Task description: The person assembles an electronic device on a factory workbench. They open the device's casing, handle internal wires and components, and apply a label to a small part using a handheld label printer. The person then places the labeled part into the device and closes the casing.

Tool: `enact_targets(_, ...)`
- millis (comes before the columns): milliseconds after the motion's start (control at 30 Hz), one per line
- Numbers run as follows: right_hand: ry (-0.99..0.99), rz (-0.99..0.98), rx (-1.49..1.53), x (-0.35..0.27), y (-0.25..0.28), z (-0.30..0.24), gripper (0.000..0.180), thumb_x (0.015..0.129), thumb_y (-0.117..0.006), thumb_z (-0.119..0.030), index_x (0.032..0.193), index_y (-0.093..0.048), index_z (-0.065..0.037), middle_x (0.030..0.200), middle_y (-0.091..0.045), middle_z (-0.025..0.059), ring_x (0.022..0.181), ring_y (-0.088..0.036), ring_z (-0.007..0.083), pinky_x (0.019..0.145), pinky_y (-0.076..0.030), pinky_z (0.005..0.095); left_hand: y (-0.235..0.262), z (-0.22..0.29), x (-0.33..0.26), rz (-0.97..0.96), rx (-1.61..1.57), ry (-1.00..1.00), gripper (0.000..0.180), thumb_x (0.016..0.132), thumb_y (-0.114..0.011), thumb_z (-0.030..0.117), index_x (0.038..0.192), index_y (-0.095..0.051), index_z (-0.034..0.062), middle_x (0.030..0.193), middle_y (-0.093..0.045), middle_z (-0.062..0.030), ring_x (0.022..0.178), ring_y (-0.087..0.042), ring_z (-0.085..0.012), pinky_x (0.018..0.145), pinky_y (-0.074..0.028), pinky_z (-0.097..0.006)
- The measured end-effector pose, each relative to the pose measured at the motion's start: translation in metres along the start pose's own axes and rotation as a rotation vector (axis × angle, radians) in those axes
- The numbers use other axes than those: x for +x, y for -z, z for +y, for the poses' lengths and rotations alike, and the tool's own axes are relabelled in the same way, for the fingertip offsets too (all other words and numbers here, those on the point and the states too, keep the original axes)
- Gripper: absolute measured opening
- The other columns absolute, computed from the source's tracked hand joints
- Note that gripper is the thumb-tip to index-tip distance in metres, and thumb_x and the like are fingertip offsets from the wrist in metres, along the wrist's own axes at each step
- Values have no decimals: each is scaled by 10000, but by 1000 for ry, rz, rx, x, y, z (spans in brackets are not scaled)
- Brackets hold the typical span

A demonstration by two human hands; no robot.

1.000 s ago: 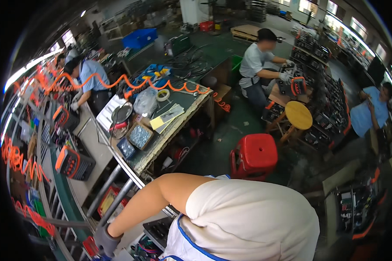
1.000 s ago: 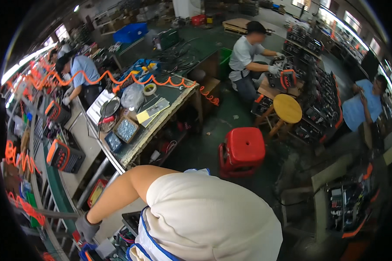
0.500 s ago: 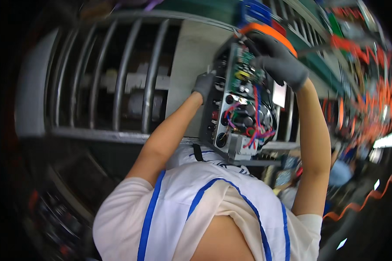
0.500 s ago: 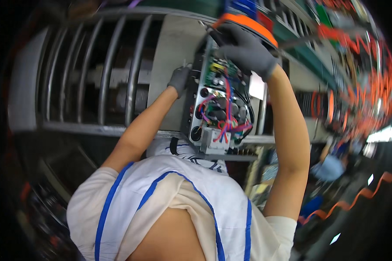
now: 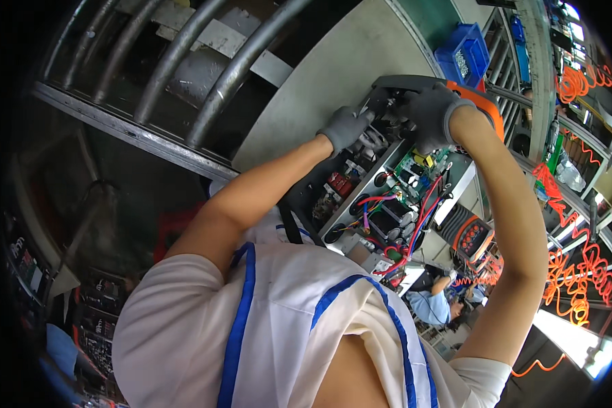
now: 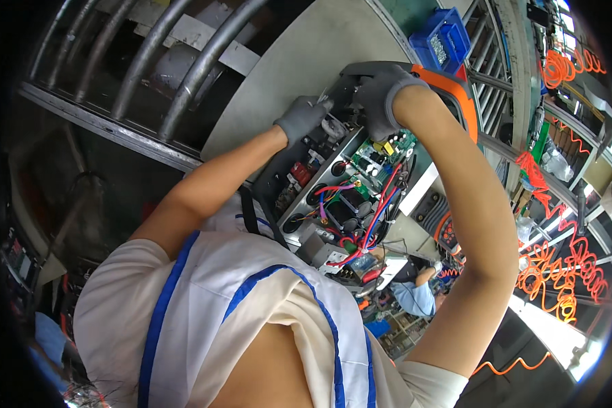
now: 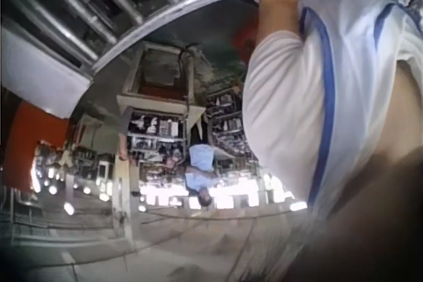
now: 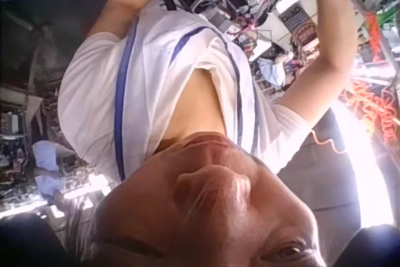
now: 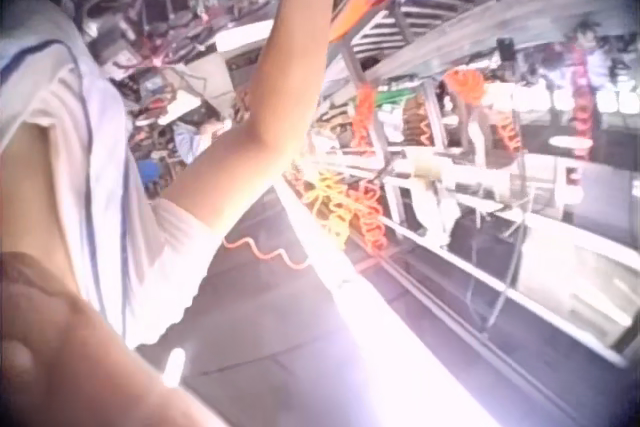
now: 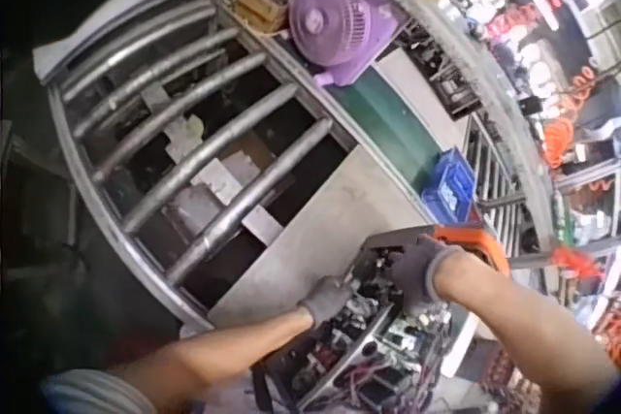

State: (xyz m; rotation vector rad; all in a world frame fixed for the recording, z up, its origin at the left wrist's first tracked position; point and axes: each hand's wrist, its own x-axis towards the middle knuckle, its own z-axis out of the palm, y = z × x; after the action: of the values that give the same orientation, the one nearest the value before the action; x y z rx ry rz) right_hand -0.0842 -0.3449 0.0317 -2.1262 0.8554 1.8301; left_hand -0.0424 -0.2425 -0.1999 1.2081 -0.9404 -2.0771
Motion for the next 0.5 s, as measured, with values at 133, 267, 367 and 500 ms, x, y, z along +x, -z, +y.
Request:
enact_targets(133,55,-157,-23,25,9,-5,355,606,-646,-201,937,-689,-80,899,-673,115,879,-641,266,776,-510,350,11,39,-40,-18,-279,46,359,883,-538,316,641,-544,51,551,-411,40,511,-348,-78,481,-308,-279)
enact_targets(267,52,-249,-59,28,19,-12,340,628,-644,-184,942,-686,-60,891,-676,120,862,-645,276,750,-518,365,7,44,-43,-65,-391,33,329,909,-499,273,717,-584,20,620,-558,-18,550,-499,-94,520,-397,-256)
enact_targets(367,100,-255,-33,38,11,-8,326,641,-641,-166,940,-684,-42,902,-673,128,862,-645,283,741,-522,370,0,28,-28,-102,-480,23,304,922,-467,232,799,-609,-7,735,-649,-89,649,-612,-132,584,-468,-253)
enact_targets(500,86,-212,-45,24,16,-22,284,632,-631,-128,897,-660,-31,889,-651,144,853,-639,319,736,-519,403,1,22,-26,-112,-406,-17,282,918,-464,219,876,-612,-18,776,-662,-113,657,-630,-154,570,-483,-272)
